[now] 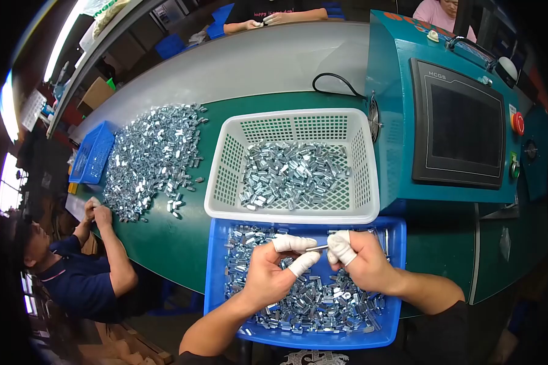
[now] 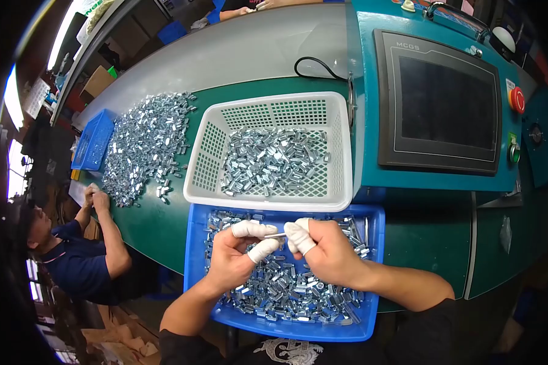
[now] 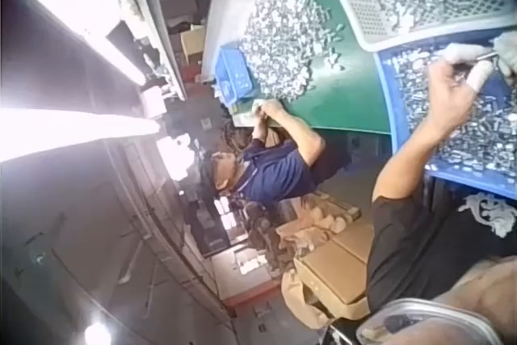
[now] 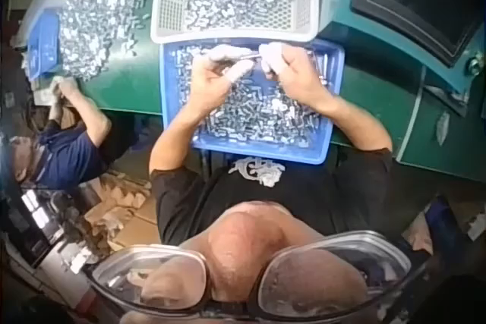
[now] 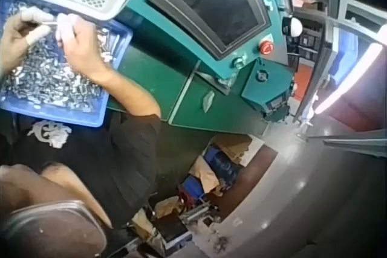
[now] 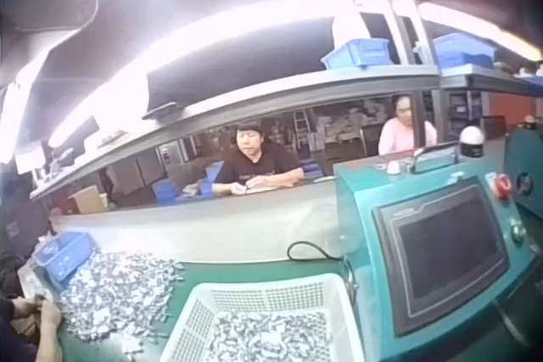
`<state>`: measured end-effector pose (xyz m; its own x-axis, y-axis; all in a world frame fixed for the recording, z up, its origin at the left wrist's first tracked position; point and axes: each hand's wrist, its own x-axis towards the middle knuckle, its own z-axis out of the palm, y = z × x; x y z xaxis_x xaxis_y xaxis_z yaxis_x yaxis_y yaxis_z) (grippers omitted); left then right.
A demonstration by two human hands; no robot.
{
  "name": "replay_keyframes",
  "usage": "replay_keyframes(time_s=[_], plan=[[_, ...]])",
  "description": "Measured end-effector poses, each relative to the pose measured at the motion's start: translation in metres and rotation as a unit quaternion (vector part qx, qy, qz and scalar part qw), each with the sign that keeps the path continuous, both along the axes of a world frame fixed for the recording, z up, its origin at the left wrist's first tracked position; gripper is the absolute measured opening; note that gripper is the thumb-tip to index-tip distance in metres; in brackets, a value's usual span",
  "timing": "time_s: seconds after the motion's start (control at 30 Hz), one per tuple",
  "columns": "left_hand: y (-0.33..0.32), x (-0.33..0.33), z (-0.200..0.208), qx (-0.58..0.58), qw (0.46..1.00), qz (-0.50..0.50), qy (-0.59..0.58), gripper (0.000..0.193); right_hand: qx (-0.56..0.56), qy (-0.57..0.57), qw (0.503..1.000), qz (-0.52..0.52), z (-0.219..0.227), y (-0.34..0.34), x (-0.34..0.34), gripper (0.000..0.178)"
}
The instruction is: The recorder is assembling small metal components by fitting white plastic caps onto metallic pins at a factory workstation.
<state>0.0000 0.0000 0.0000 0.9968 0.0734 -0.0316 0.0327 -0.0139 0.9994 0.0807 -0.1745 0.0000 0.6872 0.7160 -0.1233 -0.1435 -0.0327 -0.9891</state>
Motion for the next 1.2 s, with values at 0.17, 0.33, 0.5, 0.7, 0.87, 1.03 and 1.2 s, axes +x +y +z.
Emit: replay_keyframes(time_s=[0.17, 0.33, 0.5, 0.7, 0.87, 1.03, 1.2], plan=[[-0.006, 0.004, 0.004, -0.005, 0.998, 0.050, -0.049, 0.021, 0.033, -0.054, 0.993, -0.096, 0.003, -0.003, -0.001, 0.039], [0.000, 0.004, 0.012, 0.031, 0.999, 0.012, -0.024, 0.018, 0.012, -0.036, 0.997, -0.071, 0.004, -0.004, -0.003, 0.040], [0.002, 0.001, 0.005, 0.057, 0.998, -0.004, -0.038, 0.018, 0.002, -0.070, 0.997, -0.038, 0.001, -0.001, -0.002, 0.038], [-0.002, 0.004, 0.002, -0.005, 0.997, 0.013, -0.082, 0.017, -0.003, -0.050, 0.999, -0.016, 0.002, -0.002, 0.000, 0.035], [-0.003, 0.007, 0.003, 0.193, 0.959, 0.036, -0.204, 0.017, -0.021, -0.011, 1.000, 0.010, 0.003, -0.003, 0.004, 0.036], [-0.004, 0.007, 0.001, 0.199, 0.953, 0.044, -0.223, 0.019, -0.012, 0.026, 0.999, 0.027, 0.004, -0.002, 0.004, 0.038], [-0.005, 0.008, -0.002, 0.211, 0.943, 0.043, -0.255, 0.022, -0.024, 0.034, 0.999, 0.022, 0.005, -0.005, 0.004, 0.040]])
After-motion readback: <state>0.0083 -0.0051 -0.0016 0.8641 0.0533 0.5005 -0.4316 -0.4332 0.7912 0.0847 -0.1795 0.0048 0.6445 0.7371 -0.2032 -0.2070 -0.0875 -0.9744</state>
